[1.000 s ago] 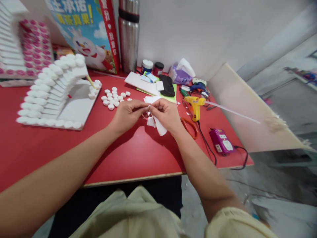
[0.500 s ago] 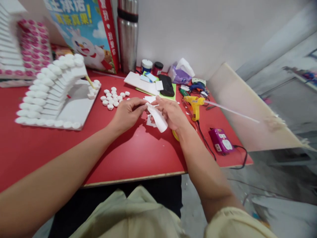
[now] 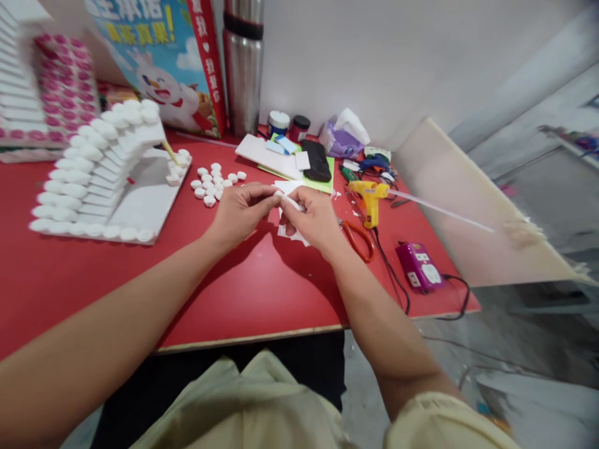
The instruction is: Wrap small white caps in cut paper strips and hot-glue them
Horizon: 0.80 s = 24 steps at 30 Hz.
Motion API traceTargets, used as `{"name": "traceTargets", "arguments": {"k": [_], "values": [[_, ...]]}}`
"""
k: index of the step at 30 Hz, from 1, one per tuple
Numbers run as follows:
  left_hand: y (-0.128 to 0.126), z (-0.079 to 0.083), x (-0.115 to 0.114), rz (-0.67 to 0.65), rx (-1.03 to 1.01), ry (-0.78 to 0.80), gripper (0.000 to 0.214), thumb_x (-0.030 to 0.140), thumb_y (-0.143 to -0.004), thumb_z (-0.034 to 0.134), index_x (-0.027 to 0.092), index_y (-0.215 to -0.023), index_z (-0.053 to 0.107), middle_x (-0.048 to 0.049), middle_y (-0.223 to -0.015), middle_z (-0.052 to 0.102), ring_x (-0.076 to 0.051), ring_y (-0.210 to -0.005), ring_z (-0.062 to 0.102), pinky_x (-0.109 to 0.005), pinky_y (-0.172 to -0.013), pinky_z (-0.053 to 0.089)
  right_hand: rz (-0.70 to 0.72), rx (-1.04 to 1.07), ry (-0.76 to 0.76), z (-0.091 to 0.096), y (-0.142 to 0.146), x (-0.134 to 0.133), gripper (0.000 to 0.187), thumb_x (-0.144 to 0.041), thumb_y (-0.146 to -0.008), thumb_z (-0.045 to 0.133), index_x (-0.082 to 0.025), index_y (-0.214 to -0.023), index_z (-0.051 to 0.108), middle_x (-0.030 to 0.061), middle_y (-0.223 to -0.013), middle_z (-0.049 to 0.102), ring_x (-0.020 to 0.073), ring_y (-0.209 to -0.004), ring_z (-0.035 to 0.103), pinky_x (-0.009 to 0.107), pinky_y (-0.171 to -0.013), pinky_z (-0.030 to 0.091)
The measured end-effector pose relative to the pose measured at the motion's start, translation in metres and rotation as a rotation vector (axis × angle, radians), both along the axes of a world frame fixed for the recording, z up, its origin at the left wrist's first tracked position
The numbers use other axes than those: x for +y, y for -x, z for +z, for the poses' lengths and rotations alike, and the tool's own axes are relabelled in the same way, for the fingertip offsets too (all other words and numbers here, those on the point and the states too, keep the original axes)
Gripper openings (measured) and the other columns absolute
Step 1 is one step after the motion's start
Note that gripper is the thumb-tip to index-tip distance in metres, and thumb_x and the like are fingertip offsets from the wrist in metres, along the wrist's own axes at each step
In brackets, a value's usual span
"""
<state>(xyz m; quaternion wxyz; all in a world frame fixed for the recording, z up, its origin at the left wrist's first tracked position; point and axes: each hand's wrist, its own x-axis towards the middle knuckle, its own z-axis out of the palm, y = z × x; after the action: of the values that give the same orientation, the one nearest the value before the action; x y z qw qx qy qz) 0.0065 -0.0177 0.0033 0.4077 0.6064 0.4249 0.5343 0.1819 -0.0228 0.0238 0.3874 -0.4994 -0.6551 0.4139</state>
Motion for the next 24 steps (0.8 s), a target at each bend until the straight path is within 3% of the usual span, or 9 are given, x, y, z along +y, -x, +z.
{"name": "traceTargets", "arguments": {"k": [4, 9, 12, 19, 24], "values": [[0.004, -0.002, 0.004, -0.052, -0.042, 0.004, 0.018, 0.034, -0.082, 0.080, 0.019, -0.089, 0.084, -0.0059, -0.083, 0.077, -0.016, -0.067, 0.064, -0.030, -0.066, 0.055, 0.132, 0.322, 0.467, 0.007, -0.008, 0.012, 0.056, -0.073, -0.098, 0.053, -0.019, -0.088, 0.064, 0.0085, -0.071, 0.074, 0.0214, -0.061, 0.073, 0.035, -0.060, 0.064], [0.006, -0.001, 0.005, -0.051, -0.027, -0.043, 0.018, 0.036, -0.082, 0.082, 0.018, -0.087, 0.083, -0.0073, -0.091, 0.079, -0.019, -0.080, 0.069, -0.031, -0.075, 0.058, 0.237, 0.537, 0.837, 0.006, -0.010, 0.018, 0.043, -0.044, -0.110, 0.038, -0.013, -0.101, 0.067, 0.0130, -0.081, 0.078, 0.0221, -0.072, 0.077, 0.039, -0.072, 0.068], [0.007, -0.001, 0.006, -0.036, -0.020, -0.052, 0.019, 0.038, -0.082, 0.083, 0.020, -0.086, 0.083, -0.0067, -0.089, 0.079, -0.020, -0.081, 0.070, -0.033, -0.076, 0.059, 0.257, 0.628, 0.863, 0.006, -0.008, 0.014, 0.032, -0.037, -0.110, 0.041, -0.015, -0.107, 0.065, 0.0081, -0.080, 0.076, 0.0171, -0.065, 0.072, 0.035, -0.070, 0.067], [0.007, 0.002, 0.005, -0.055, -0.001, -0.086, 0.010, 0.031, -0.085, 0.079, 0.022, -0.086, 0.084, -0.0051, -0.085, 0.076, -0.019, -0.082, 0.070, -0.032, -0.076, 0.056, 0.313, 0.694, 0.762, 0.008, -0.010, 0.011, 0.014, -0.032, -0.106, 0.056, -0.020, -0.107, 0.063, -0.0025, -0.075, 0.065, 0.0085, -0.052, 0.050, 0.025, -0.062, 0.059], [0.006, 0.003, 0.004, -0.051, -0.007, -0.053, 0.012, 0.033, -0.084, 0.080, 0.021, -0.087, 0.084, -0.0046, -0.080, 0.075, -0.019, -0.079, 0.068, -0.032, -0.075, 0.056, 0.301, 0.692, 0.714, 0.008, -0.010, 0.009, 0.018, -0.029, -0.094, 0.076, -0.018, -0.105, 0.067, -0.0038, -0.077, 0.062, 0.0069, -0.057, 0.049, 0.024, -0.062, 0.058]]}}
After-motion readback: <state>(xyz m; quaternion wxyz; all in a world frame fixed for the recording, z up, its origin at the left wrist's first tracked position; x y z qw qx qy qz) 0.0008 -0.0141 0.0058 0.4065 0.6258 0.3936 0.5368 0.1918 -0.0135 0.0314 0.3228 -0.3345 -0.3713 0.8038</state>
